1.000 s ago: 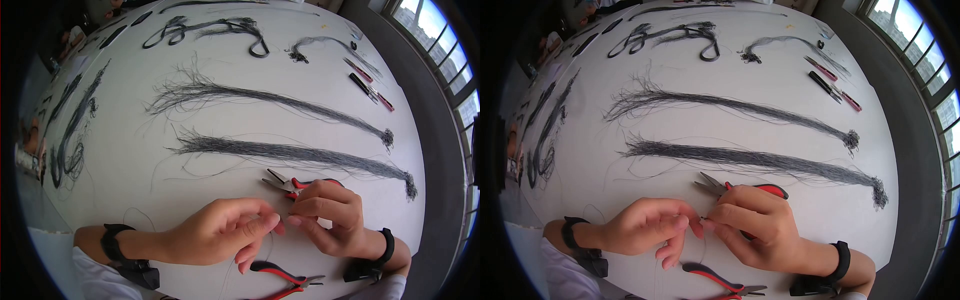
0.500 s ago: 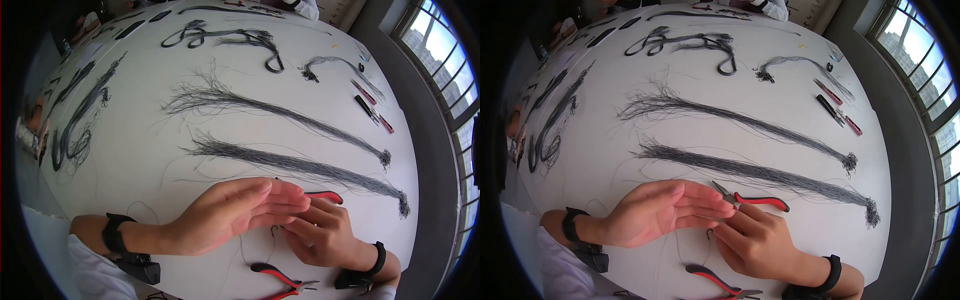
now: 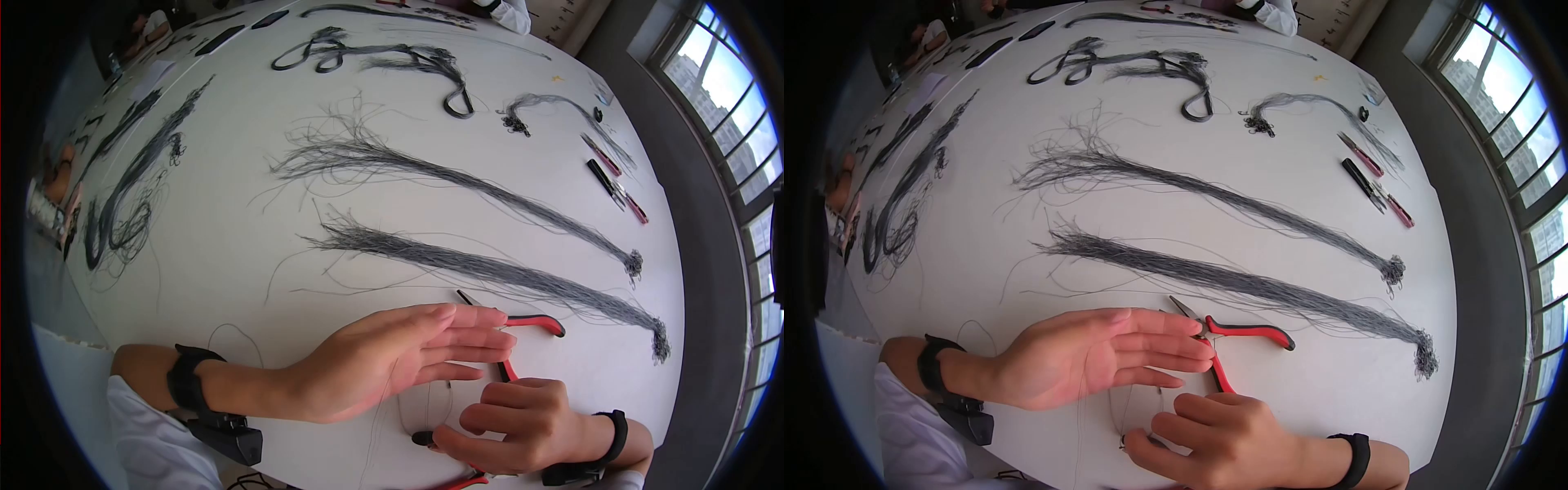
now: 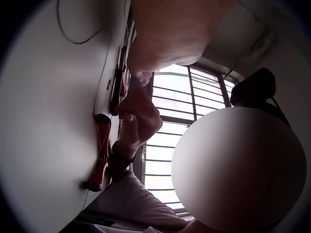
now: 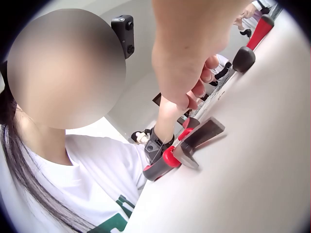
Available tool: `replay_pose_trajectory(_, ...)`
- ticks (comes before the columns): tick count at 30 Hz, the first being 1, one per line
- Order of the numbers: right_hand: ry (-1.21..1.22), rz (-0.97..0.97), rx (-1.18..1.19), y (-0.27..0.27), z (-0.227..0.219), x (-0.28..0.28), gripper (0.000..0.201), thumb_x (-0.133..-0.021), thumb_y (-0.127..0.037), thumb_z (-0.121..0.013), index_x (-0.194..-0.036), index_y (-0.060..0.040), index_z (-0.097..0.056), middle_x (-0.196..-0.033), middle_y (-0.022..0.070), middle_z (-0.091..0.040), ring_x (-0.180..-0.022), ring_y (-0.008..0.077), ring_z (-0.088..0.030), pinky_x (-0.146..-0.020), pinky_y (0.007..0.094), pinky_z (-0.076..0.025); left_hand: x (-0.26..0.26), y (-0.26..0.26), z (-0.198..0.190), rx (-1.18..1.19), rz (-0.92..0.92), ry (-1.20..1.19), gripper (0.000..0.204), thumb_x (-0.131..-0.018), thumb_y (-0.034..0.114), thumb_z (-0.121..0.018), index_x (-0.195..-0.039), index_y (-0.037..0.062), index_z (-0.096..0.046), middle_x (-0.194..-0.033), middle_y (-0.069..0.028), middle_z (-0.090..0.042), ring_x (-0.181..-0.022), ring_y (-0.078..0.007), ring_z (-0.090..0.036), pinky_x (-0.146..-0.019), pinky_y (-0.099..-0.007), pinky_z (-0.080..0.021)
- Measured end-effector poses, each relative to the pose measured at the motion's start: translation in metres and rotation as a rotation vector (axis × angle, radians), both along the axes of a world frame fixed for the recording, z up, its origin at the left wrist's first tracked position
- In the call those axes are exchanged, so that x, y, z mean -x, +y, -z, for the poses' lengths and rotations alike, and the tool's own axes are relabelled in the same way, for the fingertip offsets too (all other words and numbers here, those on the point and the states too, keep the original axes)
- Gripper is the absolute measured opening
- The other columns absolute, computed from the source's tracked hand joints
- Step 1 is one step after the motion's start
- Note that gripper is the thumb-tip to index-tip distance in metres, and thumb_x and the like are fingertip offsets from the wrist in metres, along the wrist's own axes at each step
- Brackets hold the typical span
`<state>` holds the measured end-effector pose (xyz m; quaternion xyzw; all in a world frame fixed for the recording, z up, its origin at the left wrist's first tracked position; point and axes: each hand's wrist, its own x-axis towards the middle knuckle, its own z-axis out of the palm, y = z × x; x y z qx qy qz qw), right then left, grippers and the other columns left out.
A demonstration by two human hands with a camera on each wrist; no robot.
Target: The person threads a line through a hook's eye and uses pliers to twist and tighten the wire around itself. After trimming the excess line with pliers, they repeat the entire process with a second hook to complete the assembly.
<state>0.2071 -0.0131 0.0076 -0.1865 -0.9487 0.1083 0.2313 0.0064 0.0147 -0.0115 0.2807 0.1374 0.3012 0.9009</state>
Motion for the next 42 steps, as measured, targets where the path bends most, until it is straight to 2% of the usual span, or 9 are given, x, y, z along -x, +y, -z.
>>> replay_pose_trajectory(3,0.111,0.043,-0.039,-0.001,0.000,0.000,0.020,-0.060,-0.009,-0.072,-0.078,-0.0152,-0.066,-0.061,-0.0057,-0.054,-0.046,0.0072,-0.045,-0.037,0.0195,-0.030,0.002,-0.001,0.000,-0.071,0.072,0.188,0.050,-0.102,0.034,-0.026,-0.136,-0.0017,-0.033,-0.129,-0.0176,-0.048,-0.120,-0.0236,-0.048,-0.100,-0.0357,-0.038)
replay_pose_trajectory(6,0.185,0.138,-0.045,0.001,-0.005,-0.004,0.021,-0.057,-0.004,-0.069,-0.076,-0.0119,-0.063,-0.059,-0.0037,-0.055,-0.044,0.0092,-0.045,-0.036,0.0208,-0.030,0.002,-0.007,-0.006,-0.174,0.156,0.400,0.037,-0.103,0.032,-0.028,-0.106,0.0025,-0.050,-0.092,-0.0069,-0.060,-0.072,-0.0098,-0.056,-0.067,-0.0230,-0.047)
replay_pose_trajectory(9,0.228,0.227,-0.003,0.007,-0.001,-0.009,0.021,-0.054,0.003,-0.063,-0.073,-0.0057,-0.058,-0.056,0.0005,-0.053,-0.043,0.0135,-0.044,-0.037,0.0238,-0.031,0.008,-0.002,-0.014,-0.282,0.371,0.468,0.046,-0.104,0.033,-0.022,-0.111,-0.0018,-0.051,-0.085,-0.0088,-0.061,-0.067,-0.0101,-0.054,-0.063,-0.0228,-0.045)
replay_pose_trajectory(16,0.285,0.365,0.125,0.017,0.006,-0.009,0.019,-0.064,0.004,-0.067,-0.080,-0.0044,-0.060,-0.056,0.0017,-0.045,-0.043,0.0165,-0.040,-0.038,0.0287,-0.030,0.007,-0.003,-0.025,-0.212,0.350,0.419,0.047,-0.104,0.031,-0.024,-0.104,-0.0043,-0.053,-0.053,-0.0023,-0.049,-0.045,-0.0068,-0.039,-0.047,-0.0215,-0.033)
replay_pose_trajectory(32,0.263,0.437,0.232,0.019,0.009,-0.011,0.017,-0.069,0.006,-0.066,-0.083,-0.0022,-0.061,-0.065,0.0078,-0.059,-0.052,0.0228,-0.055,-0.045,0.0298,-0.041,0.014,0.008,-0.030,-0.006,0.444,0.313,0.046,-0.101,0.023,-0.031,-0.106,-0.0144,-0.057,-0.045,0.0005,-0.042,-0.042,-0.0051,-0.036,-0.046,-0.0190,-0.031)
replay_pose_trajectory(35,0.229,0.461,0.209,0.020,0.009,-0.010,0.016,-0.069,0.006,-0.066,-0.082,-0.0026,-0.061,-0.065,0.0070,-0.059,-0.052,0.0222,-0.055,-0.044,0.0295,-0.041,0.016,0.012,-0.024,-0.066,0.591,0.173,0.046,-0.100,0.020,-0.029,-0.112,-0.0159,-0.054,-0.044,0.0004,-0.041,-0.048,-0.0076,-0.050,-0.050,-0.0173,-0.035)
replay_pose_trajectory(37,0.211,0.476,0.199,0.020,0.010,-0.010,0.016,-0.069,0.006,-0.066,-0.082,-0.0028,-0.061,-0.065,0.0065,-0.059,-0.052,0.0216,-0.055,-0.044,0.0295,-0.040,0.015,0.010,-0.018,-0.092,0.678,0.137,0.048,-0.101,0.021,-0.026,-0.117,-0.0168,-0.052,-0.041,0.0001,-0.039,-0.071,-0.0181,-0.065,-0.069,-0.0196,-0.043)
replay_pose_trajectory(41,0.151,0.459,0.124,0.019,0.014,-0.011,0.016,-0.068,0.001,-0.067,-0.081,-0.0046,-0.060,-0.062,0.0039,-0.054,-0.050,0.0194,-0.051,-0.041,0.0295,-0.038,0.008,0.001,-0.001,-0.182,0.534,-0.094,0.053,-0.102,0.035,-0.028,-0.127,-0.0067,-0.049,-0.062,-0.0075,-0.060,-0.093,-0.0175,-0.061,-0.087,-0.0265,-0.044)
replay_pose_trajectory(42,0.126,0.430,0.091,0.018,0.015,-0.012,0.016,-0.068,0.000,-0.067,-0.081,-0.0053,-0.060,-0.061,0.0030,-0.053,-0.050,0.0185,-0.050,-0.040,0.0295,-0.037,0.005,0.000,-0.009,-0.131,0.440,-0.128,0.055,-0.102,0.036,-0.025,-0.134,-0.0068,-0.038,-0.069,-0.0115,-0.062,-0.104,-0.0272,-0.057,-0.094,-0.0342,-0.040)
